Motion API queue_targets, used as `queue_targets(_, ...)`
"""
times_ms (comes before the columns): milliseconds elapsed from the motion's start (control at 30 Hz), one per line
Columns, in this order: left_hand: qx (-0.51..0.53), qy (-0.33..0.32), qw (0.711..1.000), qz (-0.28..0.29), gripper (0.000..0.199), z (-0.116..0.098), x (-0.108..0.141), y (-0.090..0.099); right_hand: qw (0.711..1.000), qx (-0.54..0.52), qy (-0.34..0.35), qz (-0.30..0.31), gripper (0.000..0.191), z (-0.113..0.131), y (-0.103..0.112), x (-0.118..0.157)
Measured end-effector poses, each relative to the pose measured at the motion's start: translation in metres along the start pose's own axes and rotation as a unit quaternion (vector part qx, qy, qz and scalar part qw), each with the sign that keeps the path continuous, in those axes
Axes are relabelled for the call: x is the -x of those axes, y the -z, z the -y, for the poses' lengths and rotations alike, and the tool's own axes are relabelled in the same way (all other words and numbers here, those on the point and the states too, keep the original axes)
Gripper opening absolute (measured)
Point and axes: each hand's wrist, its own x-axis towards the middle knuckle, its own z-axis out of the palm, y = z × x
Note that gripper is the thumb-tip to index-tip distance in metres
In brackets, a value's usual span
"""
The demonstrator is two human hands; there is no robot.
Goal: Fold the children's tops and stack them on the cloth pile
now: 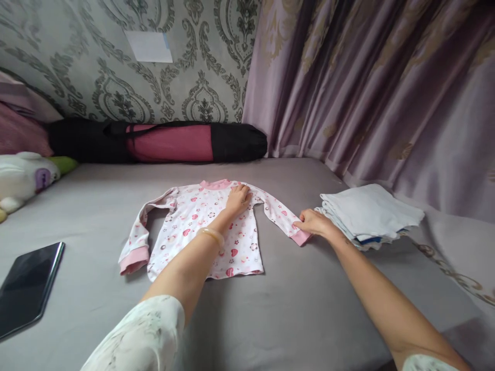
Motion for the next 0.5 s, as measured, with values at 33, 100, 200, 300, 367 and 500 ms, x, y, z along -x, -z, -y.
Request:
queue_targets(33,-0.003,0.003,1.0,0.004,0.031,-0.001,0.001,0.0,1.0,-0.023,0.012,-0.002,0.024,-0.002,0.002,-0.001)
queue_targets(100,-0.009,0.009,1.0,0.014,0.035,-0.003,0.002,0.002,0.996,-0.084,0.028,-0.025,0.019,-0.005,0.009,-0.005)
queue_targets(200,-0.018,0.014,0.999,0.023,0.039,-0.006,0.002,0.004,0.971,-0.213,0.03,-0.101,0.012,-0.011,0.03,-0.016)
queue_targets(300,-0.025,0.012,0.999,0.028,0.04,-0.01,0.003,0.007,0.932,-0.332,0.029,-0.144,0.009,-0.024,0.055,-0.036)
queue_targets(367,-0.03,0.01,0.999,0.035,0.041,-0.012,0.004,0.009,0.928,-0.349,0.026,-0.125,0.01,-0.035,0.072,-0.053)
queue_targets(500,-0.039,0.007,0.998,0.052,0.042,-0.014,0.005,0.012,0.977,-0.187,0.023,-0.095,0.013,-0.049,0.095,-0.088)
